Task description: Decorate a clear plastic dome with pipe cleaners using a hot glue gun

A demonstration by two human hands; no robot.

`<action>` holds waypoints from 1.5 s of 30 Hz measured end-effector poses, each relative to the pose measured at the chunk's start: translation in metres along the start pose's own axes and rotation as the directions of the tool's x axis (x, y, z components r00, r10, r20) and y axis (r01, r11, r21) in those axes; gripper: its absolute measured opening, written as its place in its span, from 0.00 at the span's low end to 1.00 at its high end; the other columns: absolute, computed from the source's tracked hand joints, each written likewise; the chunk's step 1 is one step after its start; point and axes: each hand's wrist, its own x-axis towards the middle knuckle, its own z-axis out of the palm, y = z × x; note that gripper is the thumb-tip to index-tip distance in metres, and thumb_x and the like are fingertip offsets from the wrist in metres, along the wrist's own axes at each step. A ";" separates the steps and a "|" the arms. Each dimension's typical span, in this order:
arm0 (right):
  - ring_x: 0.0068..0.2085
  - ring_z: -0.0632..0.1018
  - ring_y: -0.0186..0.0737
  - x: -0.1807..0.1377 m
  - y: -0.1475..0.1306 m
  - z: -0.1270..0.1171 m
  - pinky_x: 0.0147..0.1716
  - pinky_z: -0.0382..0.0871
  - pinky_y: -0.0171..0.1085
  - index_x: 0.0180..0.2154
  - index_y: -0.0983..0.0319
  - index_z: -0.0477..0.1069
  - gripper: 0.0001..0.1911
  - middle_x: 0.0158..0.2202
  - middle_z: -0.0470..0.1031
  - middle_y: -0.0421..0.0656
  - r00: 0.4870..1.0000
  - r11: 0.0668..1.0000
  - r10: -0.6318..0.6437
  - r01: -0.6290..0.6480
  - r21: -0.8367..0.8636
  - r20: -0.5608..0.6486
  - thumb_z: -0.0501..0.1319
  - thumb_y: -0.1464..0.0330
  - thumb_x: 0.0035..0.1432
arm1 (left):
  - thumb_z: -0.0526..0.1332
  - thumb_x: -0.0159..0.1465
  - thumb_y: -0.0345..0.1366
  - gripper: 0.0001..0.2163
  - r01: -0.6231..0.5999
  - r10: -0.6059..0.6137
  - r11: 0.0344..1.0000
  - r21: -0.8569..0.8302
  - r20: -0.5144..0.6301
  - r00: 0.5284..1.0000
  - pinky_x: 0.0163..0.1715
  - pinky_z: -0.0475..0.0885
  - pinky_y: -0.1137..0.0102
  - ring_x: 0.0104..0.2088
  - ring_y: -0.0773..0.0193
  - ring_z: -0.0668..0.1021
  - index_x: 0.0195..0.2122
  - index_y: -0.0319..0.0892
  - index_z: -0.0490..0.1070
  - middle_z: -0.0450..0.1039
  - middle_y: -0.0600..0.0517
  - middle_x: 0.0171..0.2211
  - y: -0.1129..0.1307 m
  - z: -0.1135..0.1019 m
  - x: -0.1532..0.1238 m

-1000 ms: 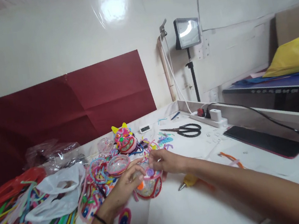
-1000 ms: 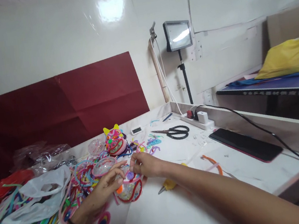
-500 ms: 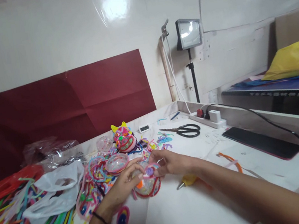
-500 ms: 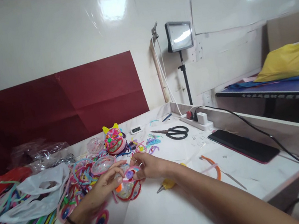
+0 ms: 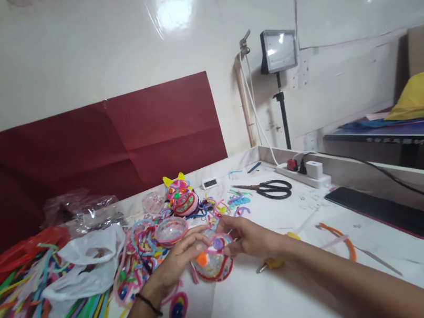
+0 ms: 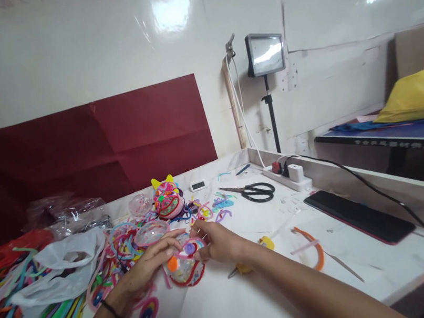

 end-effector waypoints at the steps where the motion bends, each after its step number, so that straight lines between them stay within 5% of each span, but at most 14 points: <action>1: 0.27 0.73 0.35 0.000 0.001 0.001 0.27 0.68 0.34 0.36 0.59 0.63 0.14 0.24 0.69 0.34 1.000 1.000 -0.010 0.010 -0.004 -0.002 0.64 0.74 0.47 | 0.59 0.61 0.39 0.08 -0.006 0.006 1.000 -0.011 0.016 1.000 0.62 0.54 0.55 0.62 0.49 0.62 0.36 0.46 0.77 0.63 0.49 0.61 0.000 -0.002 0.000; 11: 0.28 0.70 0.34 -0.003 -0.002 0.003 0.27 0.66 0.32 0.35 0.59 0.62 0.13 0.28 0.67 0.35 0.997 0.991 -0.075 0.072 -0.110 -0.020 0.64 0.73 0.47 | 0.67 0.54 0.37 0.13 -0.113 0.106 0.992 0.049 0.125 0.986 0.60 0.59 0.54 0.64 0.46 0.59 0.42 0.45 0.75 0.58 0.47 0.64 -0.012 -0.010 0.001; 27: 0.31 0.73 0.38 -0.012 -0.010 0.003 0.30 0.65 0.35 0.40 0.61 0.67 0.12 0.31 0.72 0.39 0.986 0.900 -0.150 0.108 -0.423 -0.068 0.62 0.73 0.53 | 0.71 0.49 0.32 0.18 -0.164 0.151 0.972 0.169 0.088 0.985 0.60 0.56 0.58 0.63 0.48 0.62 0.42 0.45 0.74 0.58 0.46 0.64 -0.024 -0.008 0.004; 45: 0.34 0.75 0.41 -0.021 -0.015 0.011 0.34 0.67 0.37 0.45 0.65 0.69 0.14 0.40 0.75 0.49 0.975 0.806 -0.219 0.171 -0.567 -0.018 0.61 0.77 0.55 | 0.69 0.49 0.28 0.15 -0.151 0.142 0.948 0.281 0.055 0.988 0.60 0.57 0.61 0.61 0.52 0.65 0.39 0.46 0.75 0.62 0.48 0.62 -0.002 0.003 -0.003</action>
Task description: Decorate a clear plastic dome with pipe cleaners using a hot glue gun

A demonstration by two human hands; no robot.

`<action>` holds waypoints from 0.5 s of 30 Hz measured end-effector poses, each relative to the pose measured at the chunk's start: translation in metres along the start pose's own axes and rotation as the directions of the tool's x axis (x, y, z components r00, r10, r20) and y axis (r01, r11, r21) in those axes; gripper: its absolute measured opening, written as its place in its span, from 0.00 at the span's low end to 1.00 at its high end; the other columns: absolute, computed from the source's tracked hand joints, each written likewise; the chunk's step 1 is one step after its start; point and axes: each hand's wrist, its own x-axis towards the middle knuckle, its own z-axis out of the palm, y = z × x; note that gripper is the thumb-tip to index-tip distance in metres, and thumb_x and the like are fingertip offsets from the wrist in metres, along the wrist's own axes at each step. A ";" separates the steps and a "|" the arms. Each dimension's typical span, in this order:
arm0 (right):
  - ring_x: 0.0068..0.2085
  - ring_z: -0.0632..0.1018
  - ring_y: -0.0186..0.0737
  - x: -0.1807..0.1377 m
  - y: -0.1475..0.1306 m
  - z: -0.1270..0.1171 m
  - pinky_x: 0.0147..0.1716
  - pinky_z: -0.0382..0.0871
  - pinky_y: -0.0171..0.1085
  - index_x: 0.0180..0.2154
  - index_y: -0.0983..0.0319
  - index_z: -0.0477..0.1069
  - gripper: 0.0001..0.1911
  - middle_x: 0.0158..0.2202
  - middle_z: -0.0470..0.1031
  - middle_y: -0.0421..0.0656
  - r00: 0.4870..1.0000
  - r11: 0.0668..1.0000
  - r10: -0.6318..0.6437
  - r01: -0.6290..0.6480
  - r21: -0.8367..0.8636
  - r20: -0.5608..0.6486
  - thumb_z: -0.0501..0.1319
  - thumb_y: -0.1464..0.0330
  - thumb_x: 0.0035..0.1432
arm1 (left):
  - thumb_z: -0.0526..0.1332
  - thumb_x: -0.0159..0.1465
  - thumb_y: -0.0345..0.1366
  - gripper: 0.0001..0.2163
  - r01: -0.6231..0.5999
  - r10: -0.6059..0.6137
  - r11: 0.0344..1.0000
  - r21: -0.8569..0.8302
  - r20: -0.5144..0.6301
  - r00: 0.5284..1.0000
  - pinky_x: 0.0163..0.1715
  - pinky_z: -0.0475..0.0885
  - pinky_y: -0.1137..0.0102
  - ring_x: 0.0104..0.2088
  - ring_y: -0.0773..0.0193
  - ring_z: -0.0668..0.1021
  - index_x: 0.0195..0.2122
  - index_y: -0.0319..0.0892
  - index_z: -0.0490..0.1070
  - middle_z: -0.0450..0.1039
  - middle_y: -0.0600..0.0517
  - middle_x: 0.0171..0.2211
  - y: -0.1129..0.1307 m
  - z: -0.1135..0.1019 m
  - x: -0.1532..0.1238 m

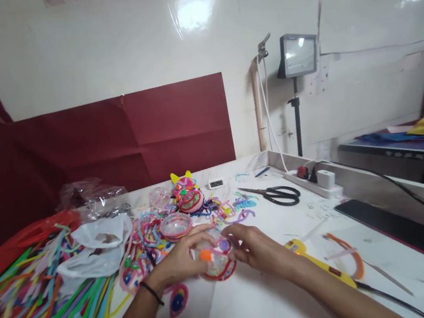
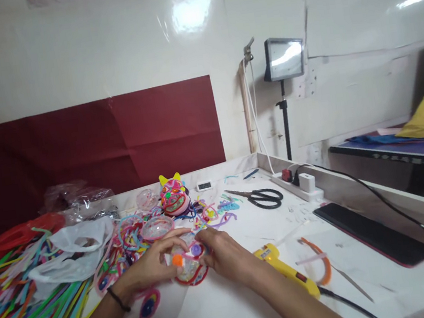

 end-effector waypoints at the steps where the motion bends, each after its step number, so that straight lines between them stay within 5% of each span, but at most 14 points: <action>1: 0.35 0.75 0.41 -0.001 0.002 0.002 0.35 0.68 0.37 0.45 0.65 0.68 0.14 0.40 0.74 0.49 1.000 1.000 -0.009 0.009 -0.002 -0.003 0.61 0.77 0.55 | 0.69 0.49 0.28 0.15 0.005 -0.005 1.000 0.011 0.002 1.000 0.60 0.56 0.61 0.62 0.52 0.65 0.39 0.46 0.76 0.62 0.48 0.62 0.002 0.000 0.000; 11: 0.38 0.74 0.43 -0.009 0.007 0.010 0.37 0.68 0.39 0.44 0.62 0.66 0.12 0.40 0.73 0.48 0.999 0.996 -0.051 0.050 -0.070 -0.014 0.57 0.76 0.57 | 0.67 0.49 0.28 0.20 -0.034 0.031 0.997 0.071 0.033 0.999 0.61 0.56 0.62 0.61 0.52 0.65 0.44 0.47 0.75 0.63 0.50 0.61 0.000 0.001 -0.002; 15: 0.38 0.75 0.44 -0.008 0.013 0.014 0.37 0.70 0.41 0.46 0.61 0.66 0.13 0.40 0.73 0.48 0.998 0.997 -0.059 0.058 -0.041 -0.021 0.57 0.74 0.58 | 0.63 0.58 0.35 0.14 -0.034 0.035 0.999 -0.020 0.065 0.997 0.61 0.56 0.61 0.62 0.50 0.64 0.46 0.46 0.75 0.64 0.48 0.60 0.007 -0.002 -0.004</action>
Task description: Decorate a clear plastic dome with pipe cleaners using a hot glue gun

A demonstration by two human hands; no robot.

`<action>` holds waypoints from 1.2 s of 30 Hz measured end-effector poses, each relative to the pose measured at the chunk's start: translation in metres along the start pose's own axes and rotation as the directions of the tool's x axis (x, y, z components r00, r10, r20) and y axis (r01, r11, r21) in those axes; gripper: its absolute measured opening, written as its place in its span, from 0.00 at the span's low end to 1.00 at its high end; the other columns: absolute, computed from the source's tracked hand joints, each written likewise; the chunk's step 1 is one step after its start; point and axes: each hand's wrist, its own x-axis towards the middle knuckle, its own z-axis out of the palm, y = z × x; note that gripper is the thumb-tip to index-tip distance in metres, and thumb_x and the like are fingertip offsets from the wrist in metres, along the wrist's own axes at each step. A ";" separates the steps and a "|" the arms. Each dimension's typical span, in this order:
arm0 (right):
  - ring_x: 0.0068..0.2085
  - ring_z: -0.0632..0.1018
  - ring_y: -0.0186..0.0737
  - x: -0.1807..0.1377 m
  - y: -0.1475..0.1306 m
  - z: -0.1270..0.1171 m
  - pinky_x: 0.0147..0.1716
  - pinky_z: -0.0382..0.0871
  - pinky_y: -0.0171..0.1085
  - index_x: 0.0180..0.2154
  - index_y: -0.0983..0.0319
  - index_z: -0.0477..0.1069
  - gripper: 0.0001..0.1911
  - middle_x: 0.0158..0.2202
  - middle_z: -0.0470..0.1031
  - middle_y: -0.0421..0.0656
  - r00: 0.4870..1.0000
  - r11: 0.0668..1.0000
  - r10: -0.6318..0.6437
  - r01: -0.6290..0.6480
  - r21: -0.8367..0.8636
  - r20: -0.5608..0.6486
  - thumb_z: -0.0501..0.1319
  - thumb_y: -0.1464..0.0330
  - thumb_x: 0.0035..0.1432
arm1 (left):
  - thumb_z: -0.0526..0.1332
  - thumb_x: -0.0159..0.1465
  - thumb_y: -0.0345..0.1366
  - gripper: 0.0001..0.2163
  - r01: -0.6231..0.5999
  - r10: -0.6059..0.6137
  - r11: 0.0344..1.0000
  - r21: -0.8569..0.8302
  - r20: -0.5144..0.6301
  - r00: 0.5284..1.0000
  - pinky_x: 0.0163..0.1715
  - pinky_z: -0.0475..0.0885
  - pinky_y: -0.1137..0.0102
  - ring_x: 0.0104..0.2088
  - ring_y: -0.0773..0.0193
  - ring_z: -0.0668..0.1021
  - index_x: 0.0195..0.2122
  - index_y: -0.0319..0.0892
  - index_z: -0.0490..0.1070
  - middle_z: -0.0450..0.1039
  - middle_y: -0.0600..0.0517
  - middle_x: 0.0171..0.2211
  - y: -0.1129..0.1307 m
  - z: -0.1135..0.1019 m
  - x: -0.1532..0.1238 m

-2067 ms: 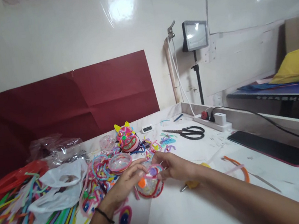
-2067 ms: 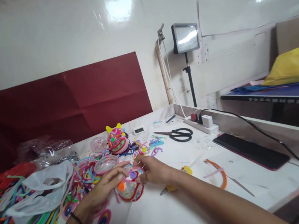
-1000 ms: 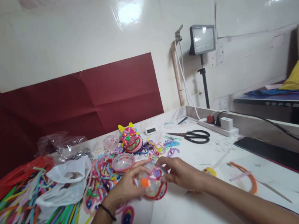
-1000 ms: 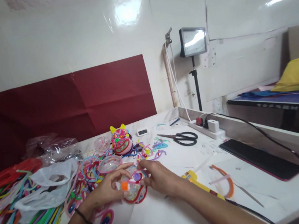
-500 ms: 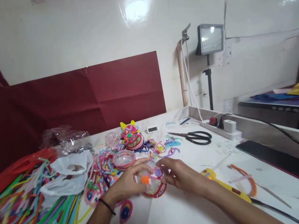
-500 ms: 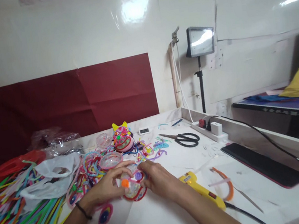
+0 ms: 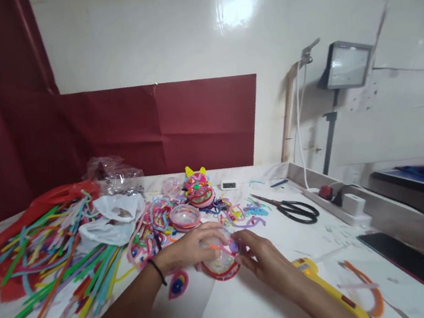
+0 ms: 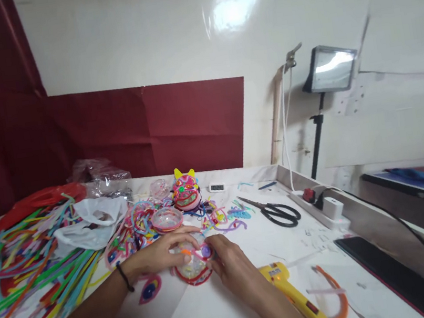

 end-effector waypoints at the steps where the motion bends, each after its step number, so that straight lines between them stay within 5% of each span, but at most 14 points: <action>1: 0.38 0.75 0.44 0.000 0.002 0.001 0.36 0.71 0.41 0.47 0.61 0.66 0.13 0.41 0.73 0.48 1.000 1.000 0.005 -0.005 0.015 -0.001 0.57 0.73 0.59 | 0.60 0.61 0.37 0.13 -0.004 0.004 1.000 -0.024 0.007 1.000 0.61 0.55 0.61 0.62 0.51 0.64 0.47 0.46 0.75 0.66 0.49 0.59 0.002 -0.001 0.000; 5: 0.38 0.76 0.44 -0.001 0.009 0.006 0.37 0.73 0.42 0.48 0.60 0.64 0.14 0.41 0.73 0.48 1.000 0.998 0.011 -0.011 0.057 0.005 0.56 0.71 0.59 | 0.54 0.66 0.39 0.13 -0.026 0.028 0.998 -0.061 0.033 0.999 0.62 0.54 0.63 0.63 0.55 0.63 0.46 0.47 0.77 0.73 0.51 0.54 0.005 -0.004 -0.001; 10: 0.41 0.76 0.46 -0.002 0.010 0.009 0.40 0.73 0.45 0.49 0.62 0.64 0.14 0.43 0.73 0.50 1.000 0.997 0.028 -0.029 0.069 0.013 0.55 0.70 0.60 | 0.55 0.65 0.38 0.14 -0.010 0.013 0.998 -0.067 0.037 0.999 0.62 0.53 0.64 0.63 0.55 0.63 0.47 0.47 0.76 0.68 0.51 0.59 0.002 -0.004 -0.001; 19: 0.41 0.76 0.45 -0.002 0.008 0.009 0.40 0.73 0.44 0.49 0.60 0.65 0.14 0.43 0.73 0.48 1.000 0.997 0.008 -0.008 0.074 0.005 0.54 0.72 0.60 | 0.66 0.49 0.28 0.23 0.018 -0.019 1.000 0.005 0.041 0.999 0.60 0.58 0.63 0.62 0.49 0.64 0.48 0.48 0.75 0.61 0.49 0.63 -0.008 -0.004 -0.003; 36: 0.42 0.76 0.44 -0.002 0.009 0.008 0.41 0.73 0.42 0.49 0.60 0.67 0.15 0.44 0.73 0.49 0.999 0.994 0.005 -0.002 0.105 -0.032 0.57 0.71 0.59 | 0.66 0.50 0.29 0.18 0.000 0.000 0.999 0.035 0.001 1.000 0.59 0.59 0.61 0.61 0.50 0.66 0.43 0.47 0.77 0.64 0.48 0.61 -0.011 -0.002 -0.001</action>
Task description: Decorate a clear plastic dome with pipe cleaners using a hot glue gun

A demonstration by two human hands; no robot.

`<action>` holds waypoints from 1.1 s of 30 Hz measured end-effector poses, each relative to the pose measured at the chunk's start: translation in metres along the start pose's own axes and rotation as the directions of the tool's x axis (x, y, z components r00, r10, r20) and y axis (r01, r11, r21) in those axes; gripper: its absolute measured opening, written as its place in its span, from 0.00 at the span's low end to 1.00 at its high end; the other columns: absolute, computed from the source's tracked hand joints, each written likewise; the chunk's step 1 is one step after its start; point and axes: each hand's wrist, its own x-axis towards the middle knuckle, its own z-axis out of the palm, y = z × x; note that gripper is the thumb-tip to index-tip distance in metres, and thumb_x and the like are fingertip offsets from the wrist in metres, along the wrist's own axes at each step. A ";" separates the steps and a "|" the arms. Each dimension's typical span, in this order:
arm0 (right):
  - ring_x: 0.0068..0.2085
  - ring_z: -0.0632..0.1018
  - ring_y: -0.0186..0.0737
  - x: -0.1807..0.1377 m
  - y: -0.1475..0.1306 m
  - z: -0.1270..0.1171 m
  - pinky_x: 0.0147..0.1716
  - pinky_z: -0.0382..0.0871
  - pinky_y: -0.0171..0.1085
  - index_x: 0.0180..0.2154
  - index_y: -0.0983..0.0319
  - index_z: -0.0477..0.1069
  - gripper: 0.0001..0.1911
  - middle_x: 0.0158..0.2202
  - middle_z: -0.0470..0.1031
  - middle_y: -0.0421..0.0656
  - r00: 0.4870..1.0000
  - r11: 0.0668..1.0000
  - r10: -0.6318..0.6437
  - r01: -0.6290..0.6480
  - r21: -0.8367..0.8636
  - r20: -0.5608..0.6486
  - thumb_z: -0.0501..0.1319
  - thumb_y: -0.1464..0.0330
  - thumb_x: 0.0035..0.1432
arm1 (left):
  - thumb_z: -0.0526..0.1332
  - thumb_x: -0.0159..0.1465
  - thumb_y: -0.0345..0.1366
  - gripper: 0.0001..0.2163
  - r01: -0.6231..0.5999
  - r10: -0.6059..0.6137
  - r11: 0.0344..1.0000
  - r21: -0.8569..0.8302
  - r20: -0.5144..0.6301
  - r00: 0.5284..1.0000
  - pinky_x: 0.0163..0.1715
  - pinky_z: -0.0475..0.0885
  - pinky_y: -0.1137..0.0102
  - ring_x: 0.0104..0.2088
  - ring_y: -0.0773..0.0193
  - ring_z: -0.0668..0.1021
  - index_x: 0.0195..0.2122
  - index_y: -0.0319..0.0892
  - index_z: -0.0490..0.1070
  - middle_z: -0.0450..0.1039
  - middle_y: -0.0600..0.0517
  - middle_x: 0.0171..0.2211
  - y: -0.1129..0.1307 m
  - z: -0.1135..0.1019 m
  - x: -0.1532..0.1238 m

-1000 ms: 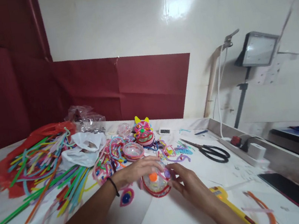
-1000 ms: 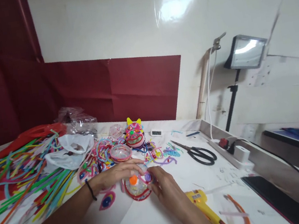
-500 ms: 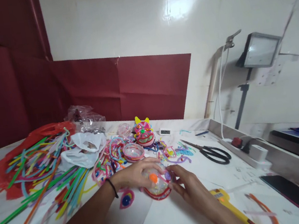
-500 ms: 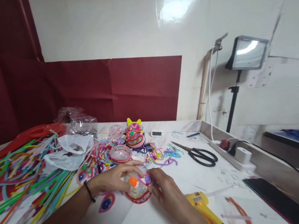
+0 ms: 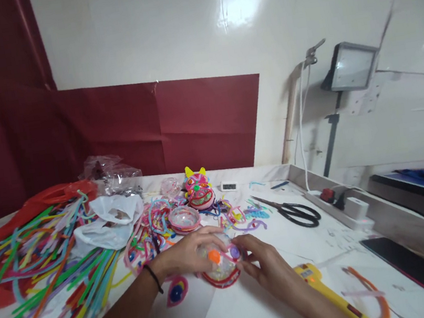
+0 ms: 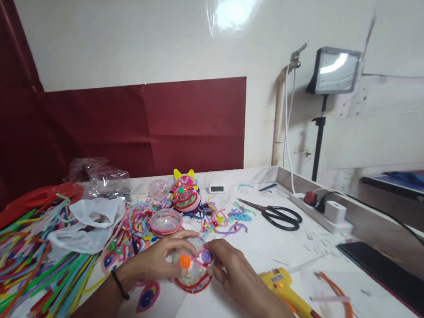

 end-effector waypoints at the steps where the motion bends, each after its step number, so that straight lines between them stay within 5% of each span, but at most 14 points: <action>1: 0.42 0.76 0.45 0.000 0.000 0.000 0.41 0.73 0.42 0.49 0.61 0.67 0.15 0.45 0.74 0.49 1.000 1.000 0.007 -0.007 0.012 -0.004 0.57 0.71 0.59 | 0.67 0.51 0.30 0.17 0.006 -0.006 1.000 0.002 0.002 1.000 0.59 0.59 0.60 0.61 0.50 0.66 0.43 0.47 0.78 0.64 0.48 0.61 -0.001 0.000 0.000; 14: 0.44 0.78 0.42 0.004 -0.008 -0.009 0.39 0.72 0.36 0.49 0.61 0.72 0.29 0.45 0.79 0.46 0.998 0.996 0.044 -0.041 0.081 -0.036 0.54 0.85 0.46 | 0.69 0.54 0.42 0.16 0.103 -0.099 0.986 -0.132 0.038 0.994 0.59 0.61 0.57 0.63 0.46 0.62 0.42 0.45 0.77 0.59 0.44 0.63 -0.015 -0.006 0.001; 33: 0.37 0.77 0.40 0.011 -0.007 -0.001 0.36 0.68 0.35 0.42 0.63 0.77 0.25 0.40 0.80 0.45 0.967 0.969 0.195 -0.164 0.183 -0.162 0.57 0.85 0.42 | 0.70 0.52 0.46 0.17 0.146 -0.128 0.959 -0.241 0.089 0.988 0.58 0.61 0.53 0.64 0.43 0.60 0.40 0.43 0.77 0.56 0.41 0.65 -0.016 -0.014 0.002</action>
